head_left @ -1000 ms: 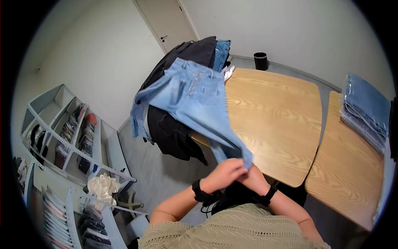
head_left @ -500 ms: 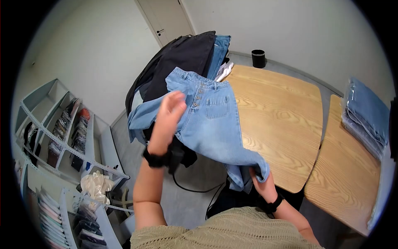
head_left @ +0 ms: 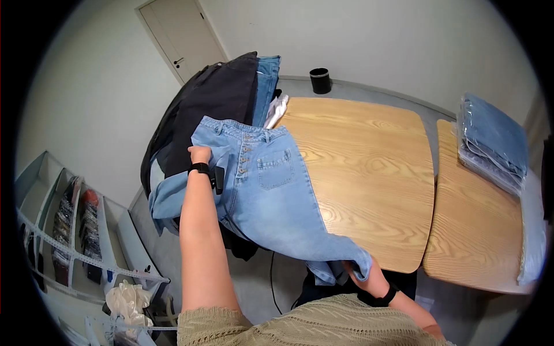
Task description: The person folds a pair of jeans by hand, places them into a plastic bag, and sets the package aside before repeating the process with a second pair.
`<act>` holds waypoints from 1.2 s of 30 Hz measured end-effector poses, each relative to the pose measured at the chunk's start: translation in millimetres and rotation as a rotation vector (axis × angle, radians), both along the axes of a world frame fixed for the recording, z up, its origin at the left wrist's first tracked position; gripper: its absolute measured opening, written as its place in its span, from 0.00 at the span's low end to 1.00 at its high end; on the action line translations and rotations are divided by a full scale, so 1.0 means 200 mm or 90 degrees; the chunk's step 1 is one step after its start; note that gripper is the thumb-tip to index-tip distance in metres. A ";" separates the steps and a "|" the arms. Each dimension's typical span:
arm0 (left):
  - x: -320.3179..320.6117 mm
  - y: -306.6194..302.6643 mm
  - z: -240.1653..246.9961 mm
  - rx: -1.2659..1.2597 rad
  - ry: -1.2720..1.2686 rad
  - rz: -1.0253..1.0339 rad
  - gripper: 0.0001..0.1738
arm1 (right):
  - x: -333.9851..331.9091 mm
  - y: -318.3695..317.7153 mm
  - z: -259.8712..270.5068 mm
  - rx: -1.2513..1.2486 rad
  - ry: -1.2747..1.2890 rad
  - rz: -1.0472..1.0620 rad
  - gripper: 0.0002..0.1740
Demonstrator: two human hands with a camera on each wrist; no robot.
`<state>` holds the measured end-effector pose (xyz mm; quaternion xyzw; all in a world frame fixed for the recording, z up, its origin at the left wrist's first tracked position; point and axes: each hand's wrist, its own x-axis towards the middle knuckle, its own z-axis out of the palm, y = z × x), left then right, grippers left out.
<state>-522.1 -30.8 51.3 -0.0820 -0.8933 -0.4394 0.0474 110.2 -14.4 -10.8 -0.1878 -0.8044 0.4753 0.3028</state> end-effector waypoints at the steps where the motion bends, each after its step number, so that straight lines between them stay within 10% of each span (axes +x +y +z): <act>1: 0.03 0.00 0.00 -0.005 -0.007 -0.003 0.35 | -0.01 -0.01 0.00 0.019 0.004 -0.010 0.10; 8: 0.42 -0.30 0.22 0.325 0.031 -0.255 0.10 | -0.04 -0.03 -0.03 -0.148 0.019 -0.048 0.12; 12: 0.89 -0.52 0.43 0.414 -0.155 -0.311 0.19 | -0.17 -0.04 -0.02 -0.345 -0.035 -0.091 0.10; 16: 1.15 -0.84 0.54 0.446 -0.132 -0.305 0.22 | -0.36 -0.13 -0.05 -0.081 0.122 -0.026 0.10; 26: 1.77 -1.44 0.70 0.488 0.175 -0.190 0.28 | -0.80 -0.37 -0.23 -0.083 -0.032 0.522 0.23; 30: 1.81 -1.59 0.58 0.476 0.131 -0.189 0.27 | -0.74 -0.30 0.01 0.109 -0.469 0.531 0.16; 36: 1.84 -1.66 0.28 0.332 0.025 -0.254 0.19 | -0.81 -0.16 0.14 -0.217 -0.037 0.209 0.35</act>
